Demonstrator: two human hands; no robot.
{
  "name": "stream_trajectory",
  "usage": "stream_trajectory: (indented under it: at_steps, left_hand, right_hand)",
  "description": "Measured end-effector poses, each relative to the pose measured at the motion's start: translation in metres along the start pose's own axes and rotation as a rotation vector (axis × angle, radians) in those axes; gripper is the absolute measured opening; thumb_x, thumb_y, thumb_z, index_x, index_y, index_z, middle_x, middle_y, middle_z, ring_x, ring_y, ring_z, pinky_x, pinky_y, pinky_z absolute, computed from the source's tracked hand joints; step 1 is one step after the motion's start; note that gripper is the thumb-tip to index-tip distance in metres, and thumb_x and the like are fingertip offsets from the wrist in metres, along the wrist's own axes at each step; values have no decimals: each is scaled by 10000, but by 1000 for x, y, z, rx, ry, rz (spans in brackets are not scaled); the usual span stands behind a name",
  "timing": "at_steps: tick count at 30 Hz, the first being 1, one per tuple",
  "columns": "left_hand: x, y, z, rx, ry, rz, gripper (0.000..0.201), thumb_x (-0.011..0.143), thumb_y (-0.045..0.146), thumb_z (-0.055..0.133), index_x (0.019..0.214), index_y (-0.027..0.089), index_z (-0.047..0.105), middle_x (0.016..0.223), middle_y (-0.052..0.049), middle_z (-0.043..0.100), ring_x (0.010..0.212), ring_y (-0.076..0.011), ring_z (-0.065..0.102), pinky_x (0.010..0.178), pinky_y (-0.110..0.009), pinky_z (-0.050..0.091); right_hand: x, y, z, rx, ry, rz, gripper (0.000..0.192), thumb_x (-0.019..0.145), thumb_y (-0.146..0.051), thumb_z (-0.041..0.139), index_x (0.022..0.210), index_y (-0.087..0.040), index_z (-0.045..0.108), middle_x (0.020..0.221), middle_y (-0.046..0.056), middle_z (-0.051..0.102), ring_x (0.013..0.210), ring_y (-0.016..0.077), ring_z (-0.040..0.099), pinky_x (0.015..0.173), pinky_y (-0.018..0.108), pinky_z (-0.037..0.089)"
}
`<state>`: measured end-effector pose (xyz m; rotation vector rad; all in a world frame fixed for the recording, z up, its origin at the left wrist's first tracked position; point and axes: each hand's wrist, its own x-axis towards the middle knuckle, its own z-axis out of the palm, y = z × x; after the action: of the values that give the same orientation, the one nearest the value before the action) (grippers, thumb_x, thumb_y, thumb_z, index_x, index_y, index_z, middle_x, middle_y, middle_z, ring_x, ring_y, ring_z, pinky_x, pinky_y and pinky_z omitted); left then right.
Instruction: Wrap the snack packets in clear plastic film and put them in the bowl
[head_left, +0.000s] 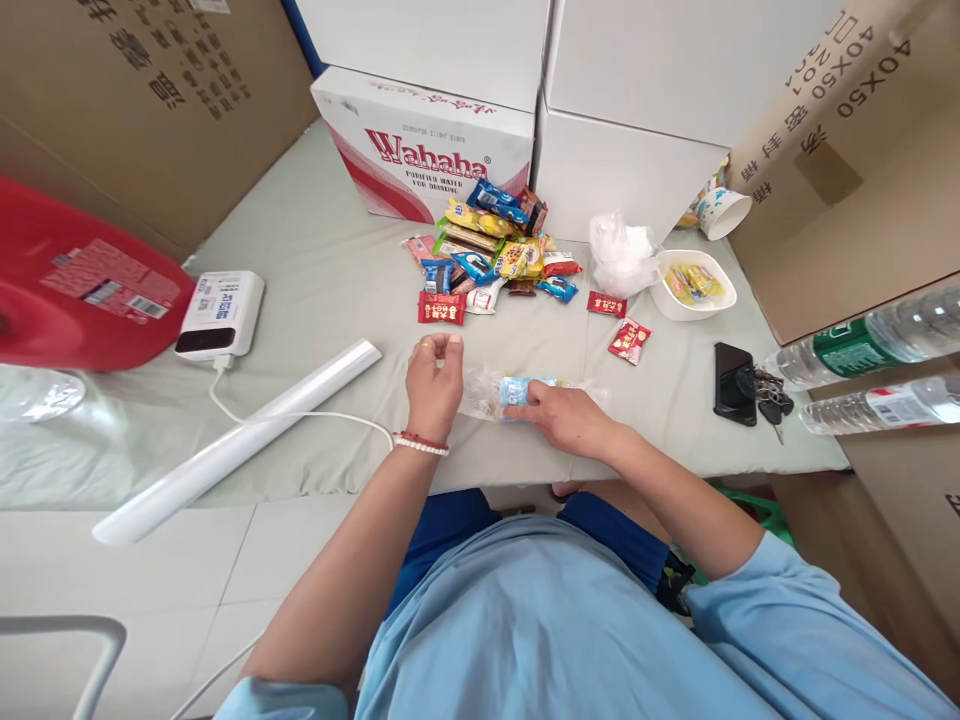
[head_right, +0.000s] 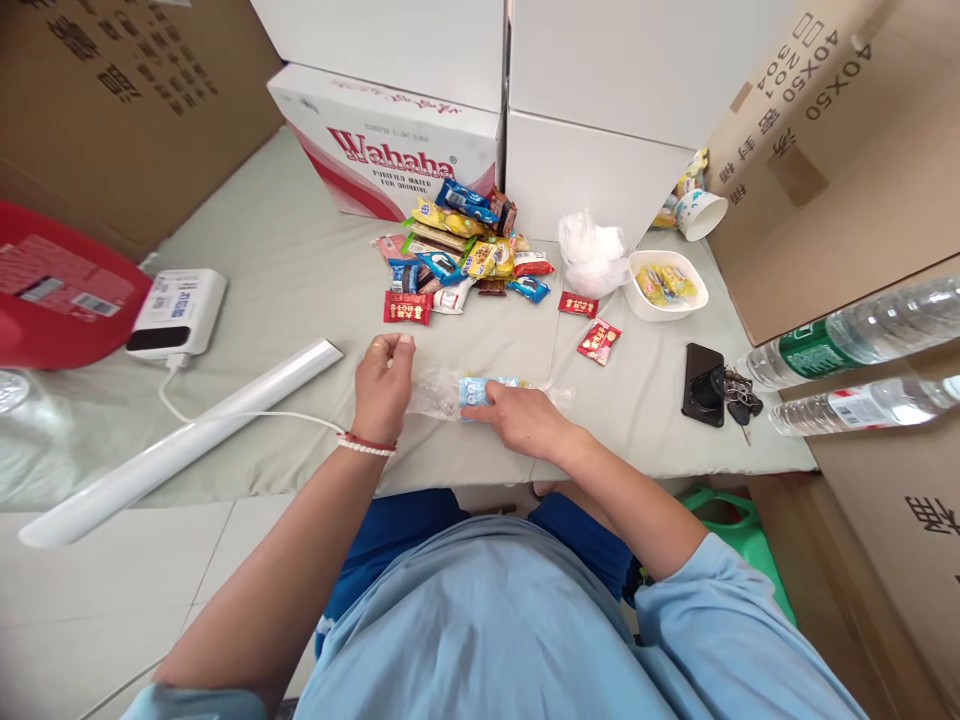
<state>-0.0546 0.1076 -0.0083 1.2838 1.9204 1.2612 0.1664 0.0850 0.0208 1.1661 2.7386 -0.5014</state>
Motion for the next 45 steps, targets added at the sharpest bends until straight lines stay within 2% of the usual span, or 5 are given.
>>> stream_trajectory:
  at_steps: [11, 24, 33, 37, 45]
  left_hand:
    - [5, 1, -15, 450, -724, 91, 449, 725, 388, 657, 1105, 153, 698, 987, -74, 734, 943, -265, 671, 850, -344, 491]
    - [-73, 21, 14, 323, -410, 419, 310, 948, 239, 467, 1183, 150, 649, 1113, -132, 635, 988, -244, 630, 842, -372, 527]
    - [-101, 20, 22, 759, -474, 623, 749, 851, 215, 540, 1564, 63, 370, 1412, -231, 547, 1320, -372, 462, 927, -466, 486]
    - [-105, 21, 24, 794, -487, 616, 773, 868, 226, 521, 1599, 77, 323, 1438, -231, 530, 1346, -370, 454, 880, -447, 488]
    - [-100, 19, 27, 836, -507, 670, 738, 897, 176, 501, 1612, 137, 322, 1360, -200, 570, 1219, -326, 522, 812, -424, 479]
  right_hand:
    - [-7, 15, 4, 461, 190, -148, 522, 998, -230, 571, 1517, -240, 512, 1049, 61, 646, 907, 199, 597, 857, 327, 499]
    - [-2, 20, 13, 865, 256, -34, 270, 957, -255, 568, 1173, -202, 722, 1042, 73, 702, 932, 201, 653, 886, 354, 528]
    - [-21, 49, 18, 510, 507, 694, 366, 851, -413, 681, 1148, -204, 723, 977, 68, 731, 800, 204, 649, 729, 323, 478]
    - [-40, 53, 21, 654, 291, 643, 336, 865, -448, 665, 1092, -212, 742, 717, -5, 676, 652, 177, 602, 621, 288, 424]
    - [-91, 57, 7, 869, 653, 563, 307, 866, -503, 715, 942, -209, 756, 887, 43, 718, 772, 181, 607, 720, 310, 484]
